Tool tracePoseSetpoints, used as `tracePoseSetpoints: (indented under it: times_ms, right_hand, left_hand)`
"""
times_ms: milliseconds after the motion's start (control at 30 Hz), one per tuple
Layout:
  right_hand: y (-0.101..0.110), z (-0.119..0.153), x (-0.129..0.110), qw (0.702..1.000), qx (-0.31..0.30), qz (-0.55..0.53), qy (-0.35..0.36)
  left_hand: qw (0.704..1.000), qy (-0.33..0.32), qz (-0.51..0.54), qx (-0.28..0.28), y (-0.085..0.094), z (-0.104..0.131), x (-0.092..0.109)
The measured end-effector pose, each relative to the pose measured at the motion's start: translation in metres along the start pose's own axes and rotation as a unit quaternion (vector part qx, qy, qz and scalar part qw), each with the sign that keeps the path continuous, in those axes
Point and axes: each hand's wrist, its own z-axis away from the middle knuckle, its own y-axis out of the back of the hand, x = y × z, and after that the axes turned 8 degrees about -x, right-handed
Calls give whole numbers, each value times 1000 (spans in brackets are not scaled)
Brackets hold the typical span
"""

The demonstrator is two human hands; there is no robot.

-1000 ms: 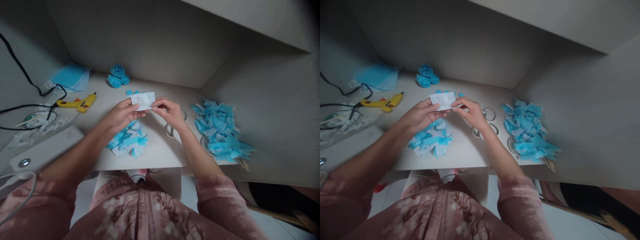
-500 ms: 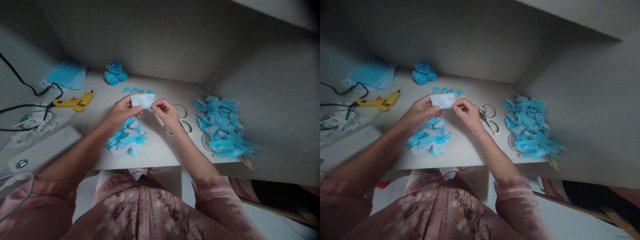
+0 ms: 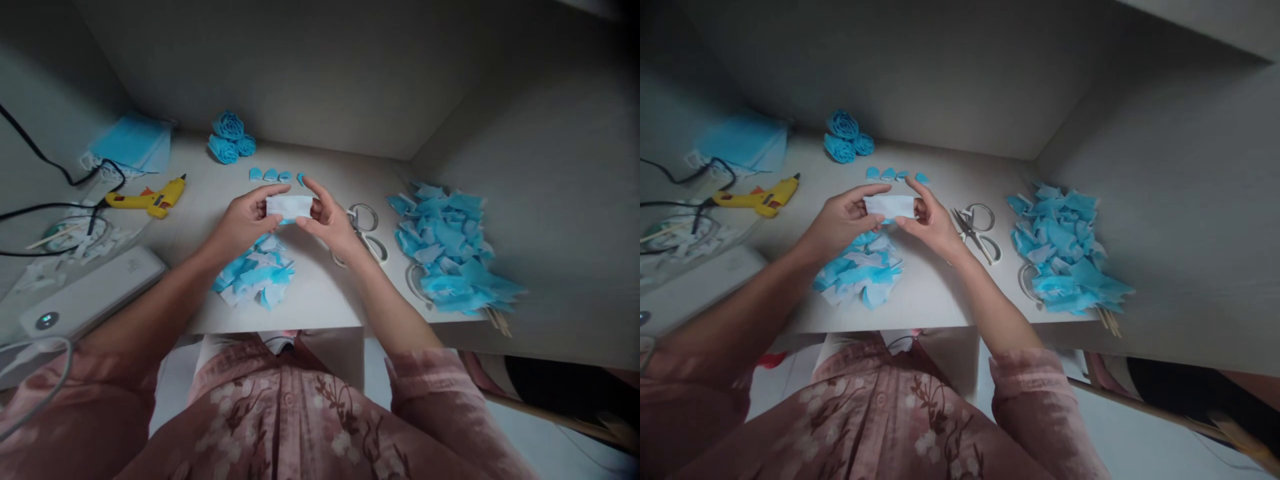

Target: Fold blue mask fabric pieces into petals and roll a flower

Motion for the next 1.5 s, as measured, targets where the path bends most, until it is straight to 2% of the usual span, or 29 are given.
tracePoseSetpoints:
  times_ms: [100,200,267,333,400,467,633,733,800,900,1000,1067,1333,1500]
  right_hand:
    - [-1,2,1,1000,-8,17,11]
    - [-3,3,1,999,12,45,23]
    - [-4,2,0,997,42,62,35]
    - [-5,1,0,994,72,71,48]
    - [-6,1,1,991,88,83,56]
    - [-9,1,3,990,86,98,57]
    - [-12,4,4,988,71,114,70]
    - [-4,8,-3,981,63,156,92]
    - [5,9,-9,969,56,212,113]
    - [17,8,-12,934,34,314,166]
    - [21,6,-9,900,15,377,217]
    - [19,6,-8,889,7,395,232]
    - [12,6,-9,875,-19,417,247]
    - [10,4,-3,883,-22,398,249]
  left_hand:
    - [998,13,52,13,-2,1,4]
    - [989,21,143,25,-4,1,6]
    - [981,22,192,11,-4,1,6]
    - [976,33,212,-27,-5,1,4]
    - [976,54,200,-59,-6,1,1]
    - [979,78,178,-67,-7,1,-1]
    - [979,93,178,-29,-6,1,-1]
    - [975,81,208,-14,-2,0,3]
    - [973,78,215,-12,0,-1,5]
    - [973,83,214,-18,3,-1,5]
    - [974,88,206,-29,3,-1,3]
    - [976,95,192,-36,3,-1,1]
    - [979,114,161,-42,1,-1,-2]
    - [980,106,163,-37,1,-1,-2]
